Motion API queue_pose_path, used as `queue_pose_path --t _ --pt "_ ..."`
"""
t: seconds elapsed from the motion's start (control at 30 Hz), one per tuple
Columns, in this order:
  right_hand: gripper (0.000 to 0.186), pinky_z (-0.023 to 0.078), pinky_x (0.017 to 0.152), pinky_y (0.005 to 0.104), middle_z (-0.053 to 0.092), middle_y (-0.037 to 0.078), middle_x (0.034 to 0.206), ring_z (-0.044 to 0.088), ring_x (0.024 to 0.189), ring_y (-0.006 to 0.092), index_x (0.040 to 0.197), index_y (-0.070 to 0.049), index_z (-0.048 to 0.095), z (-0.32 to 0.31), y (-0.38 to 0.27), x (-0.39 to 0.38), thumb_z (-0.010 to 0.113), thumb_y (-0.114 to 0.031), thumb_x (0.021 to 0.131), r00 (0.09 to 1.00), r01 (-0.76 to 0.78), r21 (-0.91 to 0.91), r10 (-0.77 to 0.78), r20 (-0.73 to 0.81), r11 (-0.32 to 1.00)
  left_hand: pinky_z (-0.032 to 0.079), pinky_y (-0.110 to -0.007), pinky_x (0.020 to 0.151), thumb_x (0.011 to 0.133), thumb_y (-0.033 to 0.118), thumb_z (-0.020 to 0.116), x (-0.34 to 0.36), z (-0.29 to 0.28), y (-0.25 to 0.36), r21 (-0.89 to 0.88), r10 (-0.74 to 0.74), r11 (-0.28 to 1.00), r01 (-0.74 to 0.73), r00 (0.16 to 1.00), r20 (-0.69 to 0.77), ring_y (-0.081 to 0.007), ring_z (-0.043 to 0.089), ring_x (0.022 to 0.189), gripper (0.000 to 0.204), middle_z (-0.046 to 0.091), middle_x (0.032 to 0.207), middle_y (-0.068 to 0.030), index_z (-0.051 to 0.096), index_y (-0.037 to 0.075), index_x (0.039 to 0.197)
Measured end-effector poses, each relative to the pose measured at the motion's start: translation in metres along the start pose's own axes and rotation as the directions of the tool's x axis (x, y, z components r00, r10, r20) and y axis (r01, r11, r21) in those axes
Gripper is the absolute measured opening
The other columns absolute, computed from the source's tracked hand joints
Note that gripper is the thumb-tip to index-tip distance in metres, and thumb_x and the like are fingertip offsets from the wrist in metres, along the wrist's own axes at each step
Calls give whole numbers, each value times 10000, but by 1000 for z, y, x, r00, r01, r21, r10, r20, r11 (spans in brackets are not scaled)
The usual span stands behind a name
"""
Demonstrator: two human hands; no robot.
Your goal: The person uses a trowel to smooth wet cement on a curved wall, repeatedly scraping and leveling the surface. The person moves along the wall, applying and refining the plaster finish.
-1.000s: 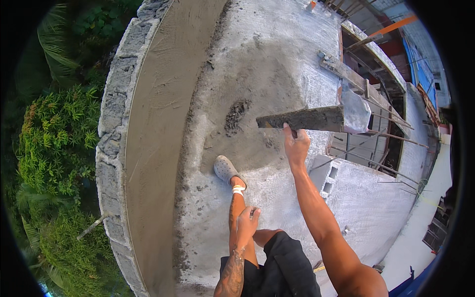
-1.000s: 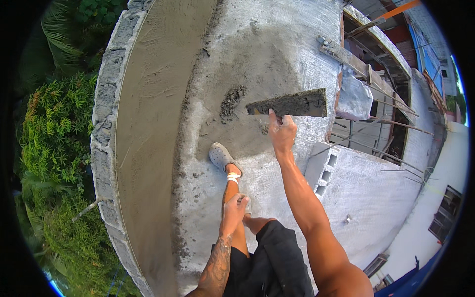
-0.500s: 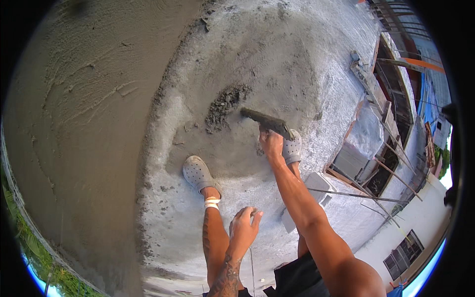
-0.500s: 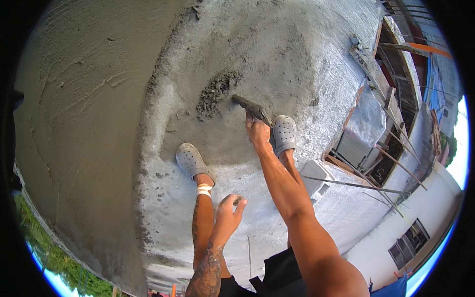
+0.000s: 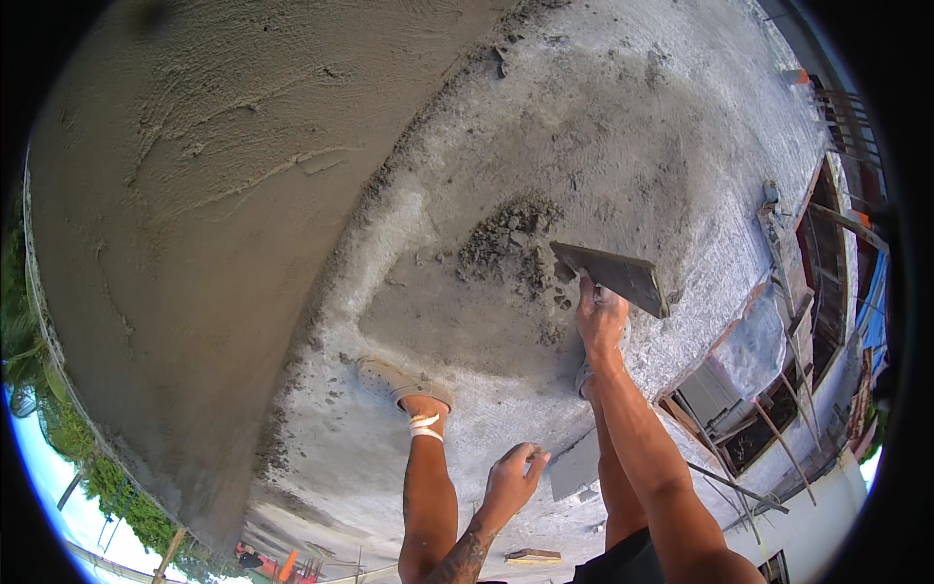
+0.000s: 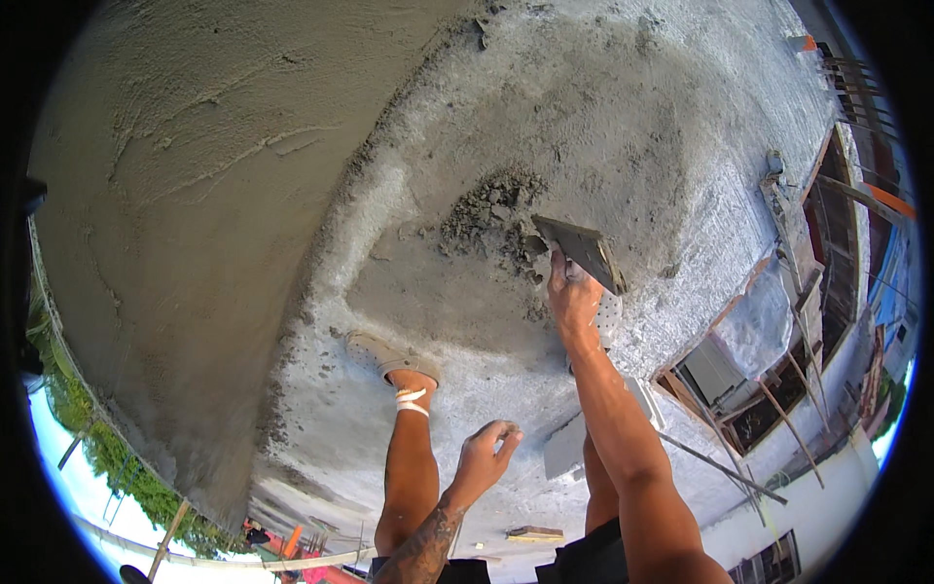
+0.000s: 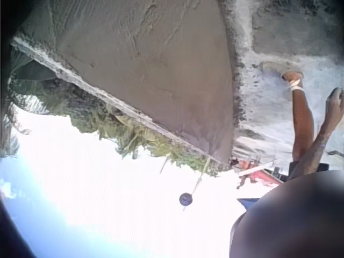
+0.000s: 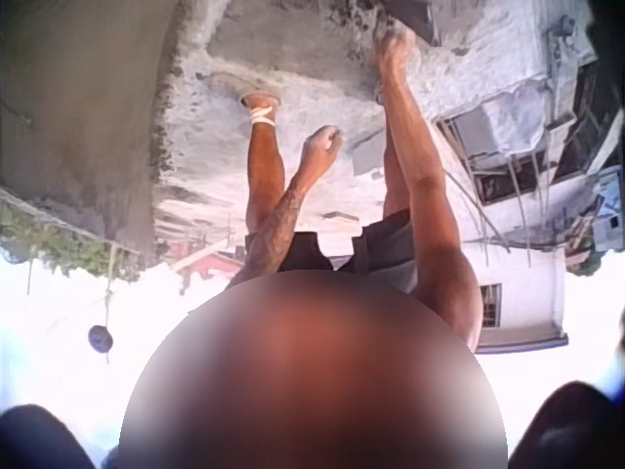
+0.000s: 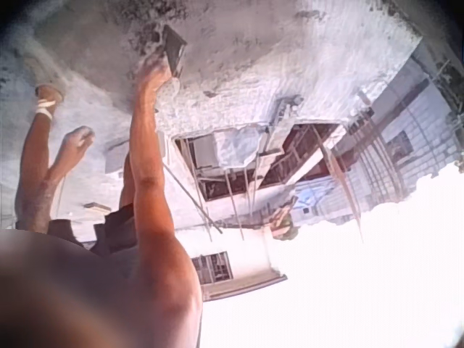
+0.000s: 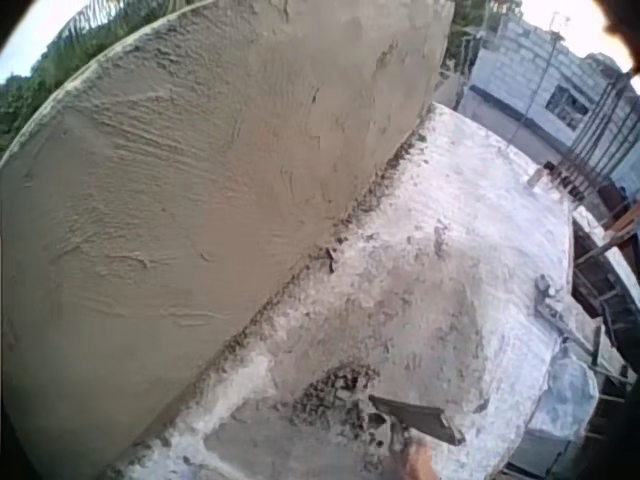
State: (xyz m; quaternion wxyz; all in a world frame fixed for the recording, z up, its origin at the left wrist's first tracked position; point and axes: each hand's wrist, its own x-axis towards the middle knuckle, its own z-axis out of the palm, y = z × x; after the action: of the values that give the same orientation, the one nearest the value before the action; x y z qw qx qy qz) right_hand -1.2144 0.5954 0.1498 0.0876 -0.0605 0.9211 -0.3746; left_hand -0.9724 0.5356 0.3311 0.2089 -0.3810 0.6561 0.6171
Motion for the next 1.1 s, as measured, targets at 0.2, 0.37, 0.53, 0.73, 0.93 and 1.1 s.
queue_pose_path --t 0.2,0.37,0.53,0.73,0.93,1.1 --pt "158 521 692 448 679 169 941 656 822 408 1087 -78 671 -6 13 7 633 -162 959 992 123 -291 -124 14 949 566 -370 791 962 205 670 16 -33 -17 40 -36 999 37 999 -26 -300 726 902 221 727 954 -166 656 -10 1011" --pt "218 521 755 484 696 233 935 652 855 457 1024 -11 681 1 25 16 671 -206 928 999 -44 -244 47 6 969 569 -369 802 964 224 675 16 -52 -33 50 -117 992 117 993 -10 -298 730 908 238 732 952 -164 661 -9 1012" --pt "232 523 767 464 705 228 955 670 857 423 987 -9 714 9 34 21 652 -231 957 995 81 -517 -41 87 852 558 -386 748 953 238 680 21 -66 -31 -41 -10 999 7 997 -72 -310 723 853 233 728 920 -159 663 8 987" --pt "246 539 700 380 702 165 909 711 814 263 1051 12 676 -15 -46 40 620 -222 998 998 24 -164 -34 -59 986 527 -424 658 967 267 653 22 -60 -60 26 59 998 -56 993 -105 -376 680 746 298 674 775 -197 629 2 835" --pt "210 534 717 325 673 74 906 647 818 149 1161 -9 615 -54 -151 49 577 -166 1027 983 -68 257 109 -148 964 533 -510 712 929 434 638 -117 42 -108 192 -455 878 438 889 55 -447 670 804 424 700 819 -219 652 26 814" --pt "195 476 703 296 635 47 849 560 758 122 1061 1 595 -30 -176 118 588 -190 1022 967 -154 433 225 -117 888 547 -455 716 924 420 652 -190 115 -131 236 -644 743 627 765 -5 -382 694 768 407 704 776 -188 664 25 830"
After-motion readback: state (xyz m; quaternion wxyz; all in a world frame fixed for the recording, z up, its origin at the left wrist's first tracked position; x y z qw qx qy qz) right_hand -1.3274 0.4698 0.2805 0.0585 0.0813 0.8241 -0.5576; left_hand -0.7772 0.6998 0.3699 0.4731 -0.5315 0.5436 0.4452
